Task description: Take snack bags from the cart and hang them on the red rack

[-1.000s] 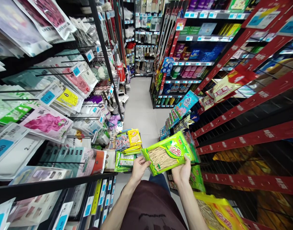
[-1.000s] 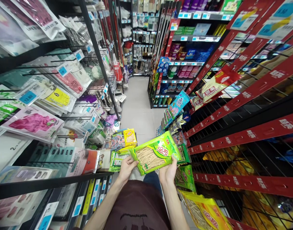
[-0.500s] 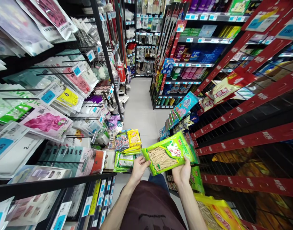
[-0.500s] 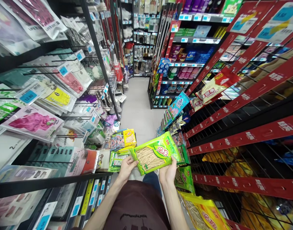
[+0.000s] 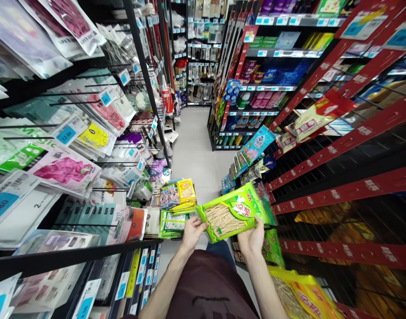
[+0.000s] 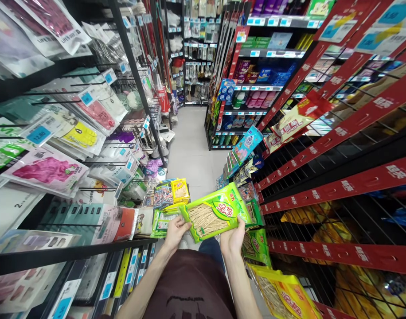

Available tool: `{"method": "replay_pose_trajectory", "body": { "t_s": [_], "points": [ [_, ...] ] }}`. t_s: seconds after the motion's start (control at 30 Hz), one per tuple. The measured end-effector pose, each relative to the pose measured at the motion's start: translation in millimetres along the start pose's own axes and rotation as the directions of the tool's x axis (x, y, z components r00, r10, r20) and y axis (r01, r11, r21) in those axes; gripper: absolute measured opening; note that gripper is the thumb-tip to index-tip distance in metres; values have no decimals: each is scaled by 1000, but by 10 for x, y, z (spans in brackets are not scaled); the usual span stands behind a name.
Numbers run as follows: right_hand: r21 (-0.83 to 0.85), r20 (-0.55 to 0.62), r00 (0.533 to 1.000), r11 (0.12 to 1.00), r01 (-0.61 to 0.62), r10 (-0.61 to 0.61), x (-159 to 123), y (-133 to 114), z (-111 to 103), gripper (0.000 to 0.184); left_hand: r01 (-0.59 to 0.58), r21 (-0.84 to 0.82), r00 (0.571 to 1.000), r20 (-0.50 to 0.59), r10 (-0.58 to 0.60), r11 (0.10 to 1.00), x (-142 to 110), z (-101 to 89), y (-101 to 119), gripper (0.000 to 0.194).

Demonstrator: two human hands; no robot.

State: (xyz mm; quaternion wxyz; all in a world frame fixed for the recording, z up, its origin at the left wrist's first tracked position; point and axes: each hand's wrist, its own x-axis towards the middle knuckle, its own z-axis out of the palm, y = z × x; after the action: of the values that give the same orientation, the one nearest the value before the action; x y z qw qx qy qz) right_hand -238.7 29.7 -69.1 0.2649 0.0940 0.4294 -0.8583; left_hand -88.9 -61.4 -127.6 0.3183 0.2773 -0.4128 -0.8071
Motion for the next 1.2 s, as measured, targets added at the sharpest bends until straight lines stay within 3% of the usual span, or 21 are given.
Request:
{"method": "replay_pose_trajectory", "body": {
  "t_s": [0.53,0.87,1.1,1.2],
  "points": [
    [6,-17,999,999,-35,35,-24,-28,23,33,-12,-10,1000,16,12,1000,-6,10,21,48],
    [-20,-3,1000,999,-25,25,-31,-18,37,34,-53,30,998,35,52,998,-22,8,29,41],
    [-23,28,999,999,-31,32,30,-28,-6,30,-139,187,990,21,137,972,-82,44,62,38],
    [-21,28,996,997,-80,81,97,-46,-53,24,-256,410,961,14,275,876,-168,98,110,25]
  ]
}}
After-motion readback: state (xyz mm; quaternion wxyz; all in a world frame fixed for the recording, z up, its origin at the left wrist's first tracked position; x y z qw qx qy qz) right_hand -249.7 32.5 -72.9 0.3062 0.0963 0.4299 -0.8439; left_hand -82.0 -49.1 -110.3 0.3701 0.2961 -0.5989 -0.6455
